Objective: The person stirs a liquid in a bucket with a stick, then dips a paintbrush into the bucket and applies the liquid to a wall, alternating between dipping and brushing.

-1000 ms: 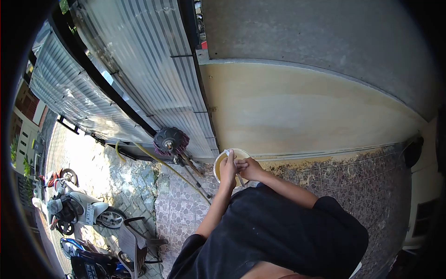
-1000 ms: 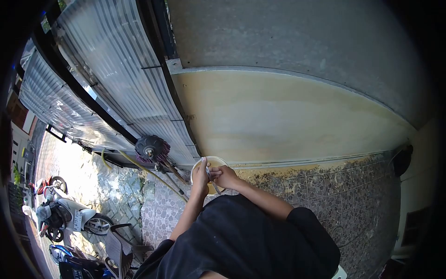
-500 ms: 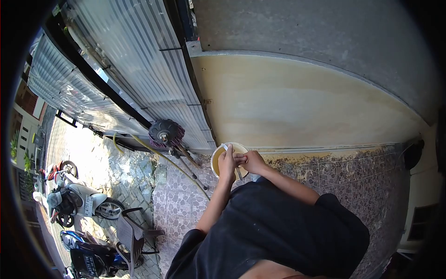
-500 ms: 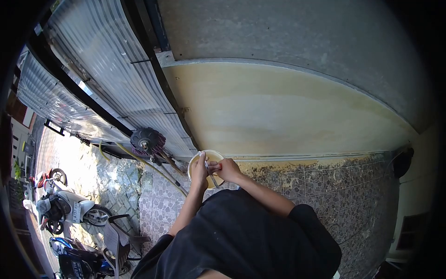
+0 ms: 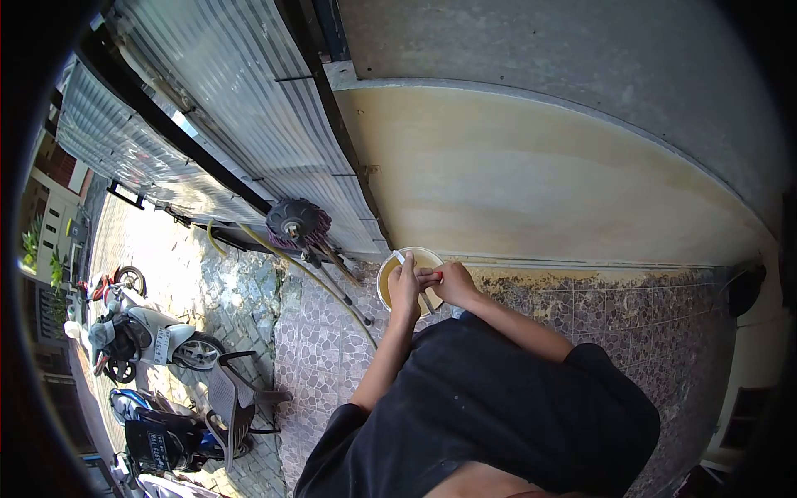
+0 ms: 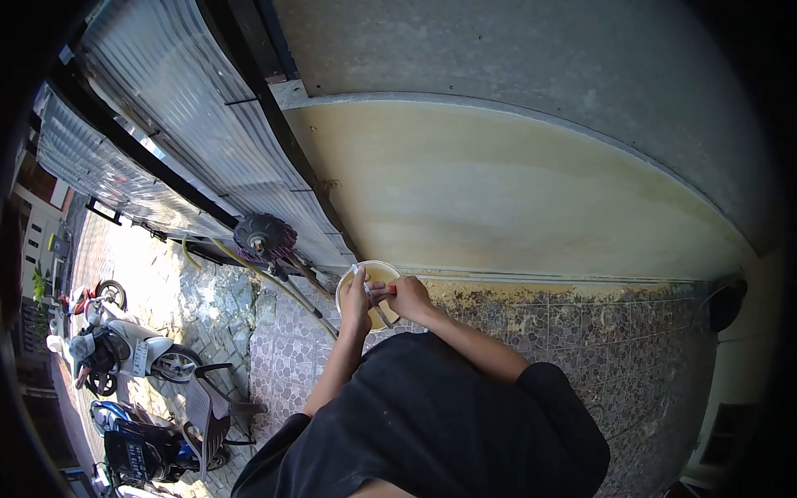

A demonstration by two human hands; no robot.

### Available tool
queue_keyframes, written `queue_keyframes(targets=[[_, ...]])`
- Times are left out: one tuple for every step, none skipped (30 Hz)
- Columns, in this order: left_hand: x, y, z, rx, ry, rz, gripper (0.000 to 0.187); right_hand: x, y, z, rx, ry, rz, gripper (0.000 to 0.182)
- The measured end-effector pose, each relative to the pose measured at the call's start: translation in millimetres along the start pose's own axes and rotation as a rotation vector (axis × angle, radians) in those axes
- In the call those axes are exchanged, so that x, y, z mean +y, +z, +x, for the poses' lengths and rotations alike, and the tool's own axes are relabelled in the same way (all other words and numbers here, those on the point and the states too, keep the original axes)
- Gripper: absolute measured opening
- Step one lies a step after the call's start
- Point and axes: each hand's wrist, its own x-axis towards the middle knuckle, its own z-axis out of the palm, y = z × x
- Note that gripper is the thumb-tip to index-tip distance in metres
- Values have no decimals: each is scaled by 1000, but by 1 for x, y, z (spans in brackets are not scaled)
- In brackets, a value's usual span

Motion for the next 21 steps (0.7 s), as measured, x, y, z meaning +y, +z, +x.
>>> queue_keyframes(targets=[[-3, 0, 1, 0, 1, 0, 47, 1, -2, -1, -11, 11, 24, 9], [-5, 1, 2, -1, 2, 0, 47, 3, -4, -1, -20, 22, 47, 9], [-7, 3, 2, -2, -2, 1, 47, 6, -4, -2, -21, 25, 48, 9], [-9, 5, 1, 4, 1, -11, 48, 9, -3, -3, 12, 7, 29, 11], [-10, 6, 1, 12, 3, -22, 48, 11, -1, -4, 43, -11, 12, 13], [-12, 6, 1, 14, -3, -21, 48, 13, 0, -5, 39, -6, 13, 13], [-15, 6, 2, 20, -3, -15, 48, 15, 1, -6, 72, 0, -22, 15], [-17, 7, 4, 26, -2, -9, 48, 17, 1, -7, 105, 4, -59, 16], [-18, 8, 4, 29, -5, -9, 48, 18, -2, -7, 101, 6, -58, 16], [-19, 10, 5, 39, -24, -3, 45, 19, -5, -7, 94, 62, -18, 17], [-20, 11, 5, 50, -42, 1, 41, 19, -7, -9, 86, 118, 20, 18], [-22, 12, 6, 55, -45, 0, 41, 17, -9, -13, 125, 64, -27, 19], [-24, 12, 7, 41, -39, -2, 40, 20, -9, -14, 119, 66, -25, 19], [-25, 12, 8, 26, -34, -4, 39, 24, -10, -13, 131, 58, -3, 16], [-27, 12, 9, 29, -38, -4, 39, 27, -12, -12, 144, 51, 19, 12], [-29, 12, 11, 21, -39, -13, 39, 28, -12, -12, 162, 18, 5, 14], [-31, 12, 12, 14, -42, -21, 38, 31, -12, -12, 159, 25, 7, 14], [-31, 12, 11, 11, -34, -15, 35, 29, -15, -12, 167, 101, 79, 20], [-30, 13, 12, 11, -38, -16, 35, 28, -20, -12, 176, 175, 148, 25], [-29, 13, 11, 7, -30, -12, 35, 27, -26, -14, 184, 155, 176, 29], [-29, 13, 10, 4, -23, -9, 34, 23, -30, -16, 180, 160, 174, 29]])
